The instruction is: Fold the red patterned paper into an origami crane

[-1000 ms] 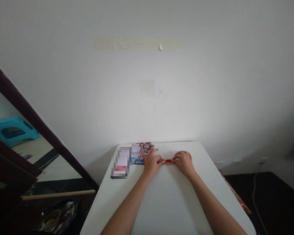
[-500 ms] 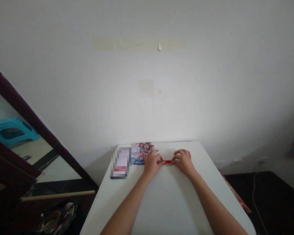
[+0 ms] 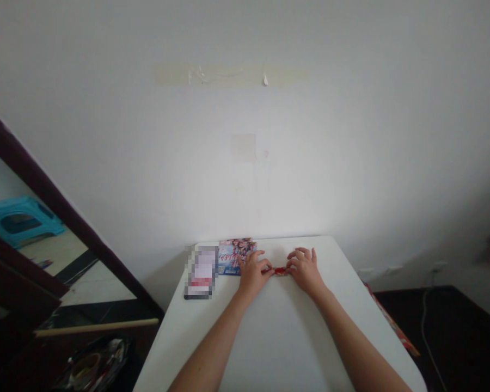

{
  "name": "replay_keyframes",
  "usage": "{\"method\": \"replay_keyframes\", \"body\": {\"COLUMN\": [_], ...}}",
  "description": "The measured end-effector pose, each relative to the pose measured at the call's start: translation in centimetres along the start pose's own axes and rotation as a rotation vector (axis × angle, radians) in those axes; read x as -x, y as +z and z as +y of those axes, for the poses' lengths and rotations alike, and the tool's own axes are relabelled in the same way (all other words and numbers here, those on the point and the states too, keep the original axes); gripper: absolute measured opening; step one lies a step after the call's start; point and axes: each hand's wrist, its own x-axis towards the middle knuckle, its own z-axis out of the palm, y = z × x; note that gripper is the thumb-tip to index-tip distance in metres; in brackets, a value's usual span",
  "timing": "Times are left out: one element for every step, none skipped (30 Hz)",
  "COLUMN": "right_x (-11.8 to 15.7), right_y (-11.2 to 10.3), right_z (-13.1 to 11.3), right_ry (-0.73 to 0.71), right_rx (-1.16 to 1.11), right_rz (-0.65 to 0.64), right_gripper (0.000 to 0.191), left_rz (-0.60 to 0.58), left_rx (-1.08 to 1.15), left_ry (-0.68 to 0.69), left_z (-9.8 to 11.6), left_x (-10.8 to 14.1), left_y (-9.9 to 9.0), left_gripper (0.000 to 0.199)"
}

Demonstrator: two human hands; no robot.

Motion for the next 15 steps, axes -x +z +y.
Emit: {"method": "replay_keyframes", "body": {"right_x": [-0.02, -0.01, 0.02, 0.07, 0.12, 0.18, 0.23, 0.27, 0.28, 0.27, 0.25, 0.21, 0.17, 0.12, 0.08], "right_y": [0.03, 0.02, -0.03, -0.11, -0.21, -0.30, -0.37, -0.41, -0.41, -0.36, -0.27, -0.17, -0.05, 0.05, 0.12], "right_z": [-0.06, -0.08, -0.08, -0.05, 0.01, 0.07, 0.14, 0.20, 0.24, 0.26, 0.25, 0.22, 0.18, 0.13, 0.09], "right_ry": [0.008, 0.014, 0.016, 0.018, 0.020, 0.022, 0.026, 0.032, 0.038, 0.042, 0.046, 0.048, 0.049, 0.049, 0.051], "right_rx": [0.006, 0.012, 0.017, 0.021, 0.025, 0.028, 0.032, 0.034, 0.035, 0.037, 0.039, 0.043, 0.051, 0.059, 0.066], "right_rz": [-0.004, -0.004, -0.001, 0.006, 0.015, 0.022, 0.025, 0.028, 0.031, 0.034, 0.037, 0.043, 0.049, 0.053, 0.057], "right_gripper": [0.014, 0.014, 0.013, 0.013, 0.013, 0.013, 0.013, 0.014, 0.015, 0.017, 0.017, 0.017, 0.016, 0.014, 0.013], "left_rz": [0.004, 0.007, 0.009, 0.011, 0.011, 0.010, 0.007, 0.003, 0.000, -0.004, -0.004, -0.002, 0.002, 0.008, 0.013], "left_rx": [-0.002, -0.003, -0.004, -0.005, -0.004, -0.004, -0.004, -0.006, -0.008, -0.011, -0.013, -0.014, -0.013, -0.012, -0.012], "left_ry": [-0.003, -0.006, -0.006, -0.005, -0.002, 0.002, 0.007, 0.012, 0.017, 0.022, 0.026, 0.029, 0.032, 0.034, 0.034], "left_z": [-0.03, -0.05, -0.04, -0.03, 0.00, 0.02, 0.04, 0.05, 0.05, 0.04, 0.02, 0.01, 0.00, 0.00, 0.01], "left_x": [-0.01, -0.02, -0.03, -0.03, -0.03, -0.02, -0.01, 0.00, 0.01, 0.02, 0.02, 0.02, 0.02, 0.01, 0.01], "left_y": [0.03, 0.04, 0.03, 0.00, -0.04, -0.08, -0.12, -0.14, -0.14, -0.12, -0.09, -0.05, 0.00, 0.04, 0.08], "left_gripper": [0.008, 0.008, 0.009, 0.010, 0.011, 0.011, 0.011, 0.010, 0.009, 0.007, 0.005, 0.004, 0.004, 0.004, 0.005]}}
